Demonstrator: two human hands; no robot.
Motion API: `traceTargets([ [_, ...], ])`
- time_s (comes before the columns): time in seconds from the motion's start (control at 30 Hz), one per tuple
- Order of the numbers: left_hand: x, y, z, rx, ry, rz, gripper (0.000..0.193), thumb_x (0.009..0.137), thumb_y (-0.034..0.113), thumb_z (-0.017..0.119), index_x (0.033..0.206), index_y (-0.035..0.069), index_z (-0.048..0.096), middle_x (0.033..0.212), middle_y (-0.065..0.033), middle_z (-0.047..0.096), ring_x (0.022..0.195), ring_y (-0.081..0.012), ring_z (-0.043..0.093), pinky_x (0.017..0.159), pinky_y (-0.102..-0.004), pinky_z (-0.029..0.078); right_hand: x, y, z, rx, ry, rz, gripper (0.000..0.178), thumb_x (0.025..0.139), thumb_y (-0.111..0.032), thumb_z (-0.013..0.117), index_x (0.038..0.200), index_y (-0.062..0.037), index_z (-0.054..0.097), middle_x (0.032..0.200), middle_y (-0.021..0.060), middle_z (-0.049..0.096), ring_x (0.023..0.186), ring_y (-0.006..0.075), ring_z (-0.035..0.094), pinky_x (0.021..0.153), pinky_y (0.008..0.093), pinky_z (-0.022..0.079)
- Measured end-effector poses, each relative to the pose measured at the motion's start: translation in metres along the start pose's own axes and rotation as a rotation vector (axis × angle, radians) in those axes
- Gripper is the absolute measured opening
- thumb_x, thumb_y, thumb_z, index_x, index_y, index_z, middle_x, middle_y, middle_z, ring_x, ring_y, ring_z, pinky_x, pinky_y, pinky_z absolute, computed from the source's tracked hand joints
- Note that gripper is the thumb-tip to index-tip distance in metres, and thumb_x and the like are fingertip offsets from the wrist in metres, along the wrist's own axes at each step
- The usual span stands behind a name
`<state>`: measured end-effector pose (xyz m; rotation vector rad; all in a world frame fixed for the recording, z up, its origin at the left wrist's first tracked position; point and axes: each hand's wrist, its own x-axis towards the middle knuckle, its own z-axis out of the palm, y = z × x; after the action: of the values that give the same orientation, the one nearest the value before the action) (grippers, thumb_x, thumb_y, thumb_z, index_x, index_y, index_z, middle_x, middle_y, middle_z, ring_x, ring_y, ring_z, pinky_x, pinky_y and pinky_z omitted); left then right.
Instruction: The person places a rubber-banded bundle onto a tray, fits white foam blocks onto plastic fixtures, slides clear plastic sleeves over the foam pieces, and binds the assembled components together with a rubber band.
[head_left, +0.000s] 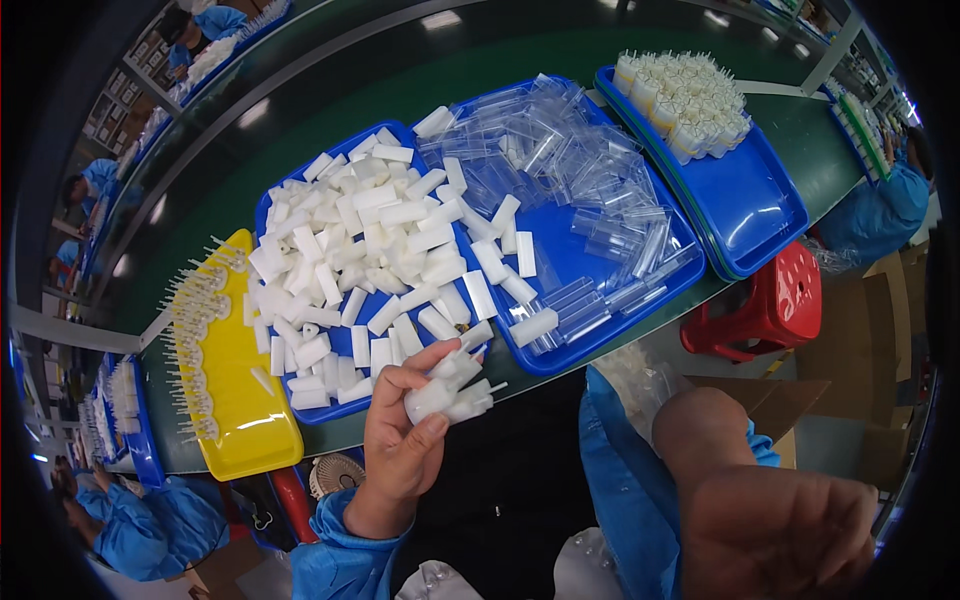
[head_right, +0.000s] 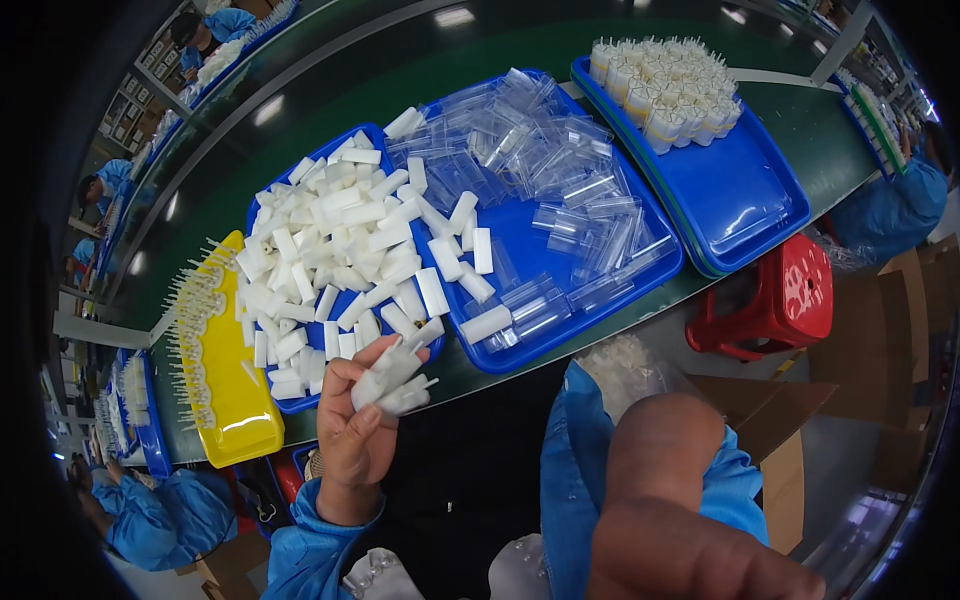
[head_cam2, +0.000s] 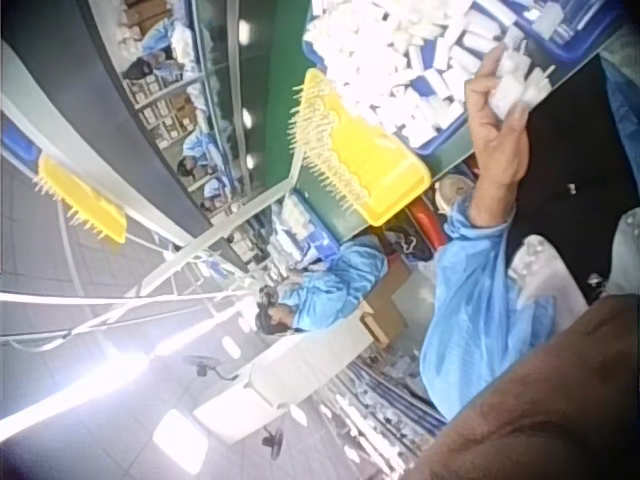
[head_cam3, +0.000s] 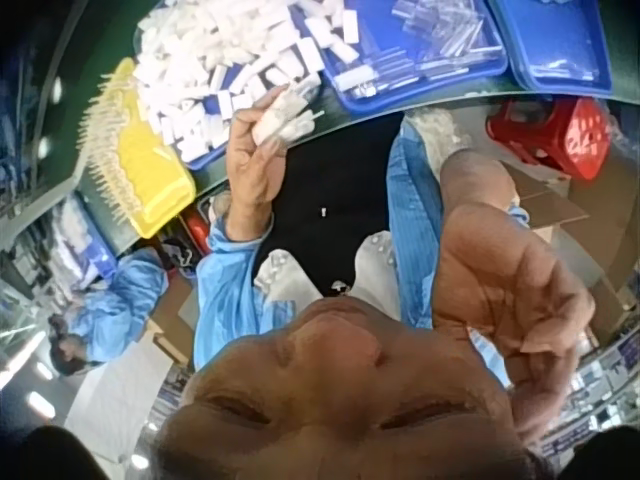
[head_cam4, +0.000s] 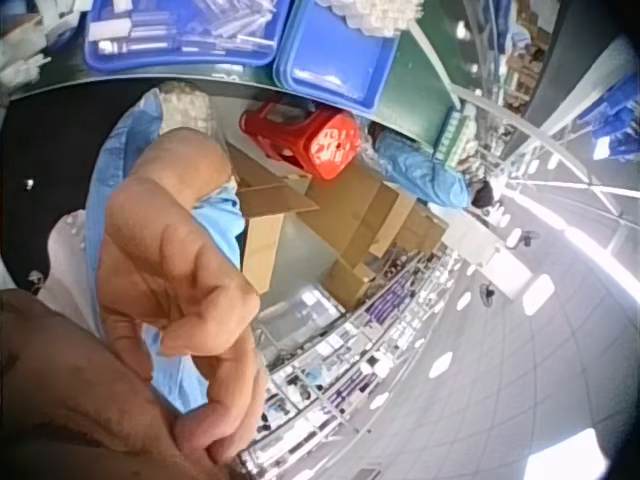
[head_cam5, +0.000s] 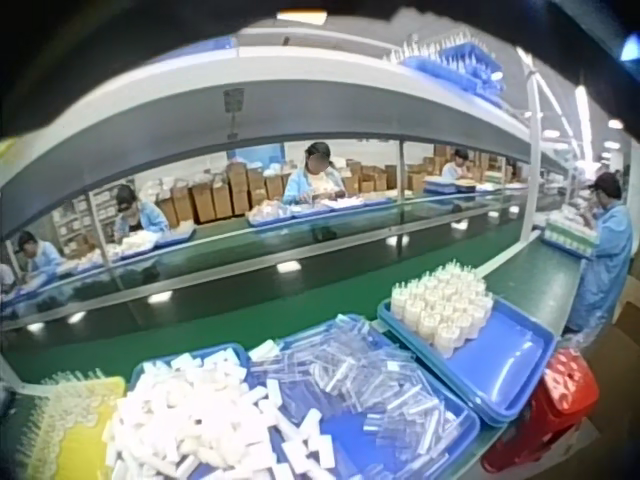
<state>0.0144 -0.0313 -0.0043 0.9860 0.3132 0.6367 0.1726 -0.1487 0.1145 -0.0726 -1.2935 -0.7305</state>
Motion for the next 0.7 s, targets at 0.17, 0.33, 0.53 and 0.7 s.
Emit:
traceTargets([
  [0.17, -0.014, 0.003, 0.005, -0.084, 0.054, -0.011, 0.029, 0.079, 0.012, 0.062, 0.101, 0.007, 0.043, 0.131, -0.0195, 0.041, 0.117, -0.0397, 0.046, 0.085, -0.043, 0.05, 0.008, -0.039, 0.005, -0.172, 0.03, 0.091, 0.031, 0.083, -0.01, 0.058, 0.114, -0.0143, 0.056, 0.117, -0.0044, 0.053, 0.105, 0.0052, 0.048, 0.077, 0.0264, 0.032],
  [0.33, -0.042, 0.009, 0.008, -0.23, -0.005, -0.015, 0.027, 0.081, 0.003, 0.058, 0.104, 0.006, 0.045, 0.132, -0.0201, 0.039, 0.114, -0.0305, 0.049, 0.09, -0.0416, 0.045, 0.027, -0.054, 0.03, 0.037, 0.215, -0.056, 0.028, 0.082, -0.009, 0.059, 0.11, -0.0131, 0.057, 0.116, -0.0042, 0.053, 0.102, 0.0058, 0.05, 0.072, 0.027, 0.031],
  [0.53, -0.067, 0.009, 0.017, -0.308, -0.058, -0.063, 0.029, 0.082, 0.007, 0.06, 0.107, 0.007, 0.045, 0.131, -0.0193, 0.041, 0.114, -0.0327, 0.05, 0.086, -0.04, 0.048, 0.043, -0.1, 0.025, -0.197, 0.174, -0.032, 0.025, 0.081, -0.007, 0.059, 0.106, -0.011, 0.055, 0.11, -0.0072, 0.053, 0.096, 0.0052, 0.051, 0.07, 0.0265, 0.031],
  [0.7, -0.078, 0.008, 0.017, -0.335, -0.104, -0.003, 0.029, 0.083, 0.01, 0.059, 0.108, 0.007, 0.046, 0.129, -0.0196, 0.042, 0.112, -0.0362, 0.05, 0.079, -0.0392, 0.052, 0.021, -0.092, 0.005, 0.028, -0.069, -0.244, 0.03, 0.08, -0.012, 0.062, 0.109, -0.0145, 0.053, 0.115, -0.0087, 0.049, 0.094, 0.0052, 0.052, 0.071, 0.0276, 0.032],
])
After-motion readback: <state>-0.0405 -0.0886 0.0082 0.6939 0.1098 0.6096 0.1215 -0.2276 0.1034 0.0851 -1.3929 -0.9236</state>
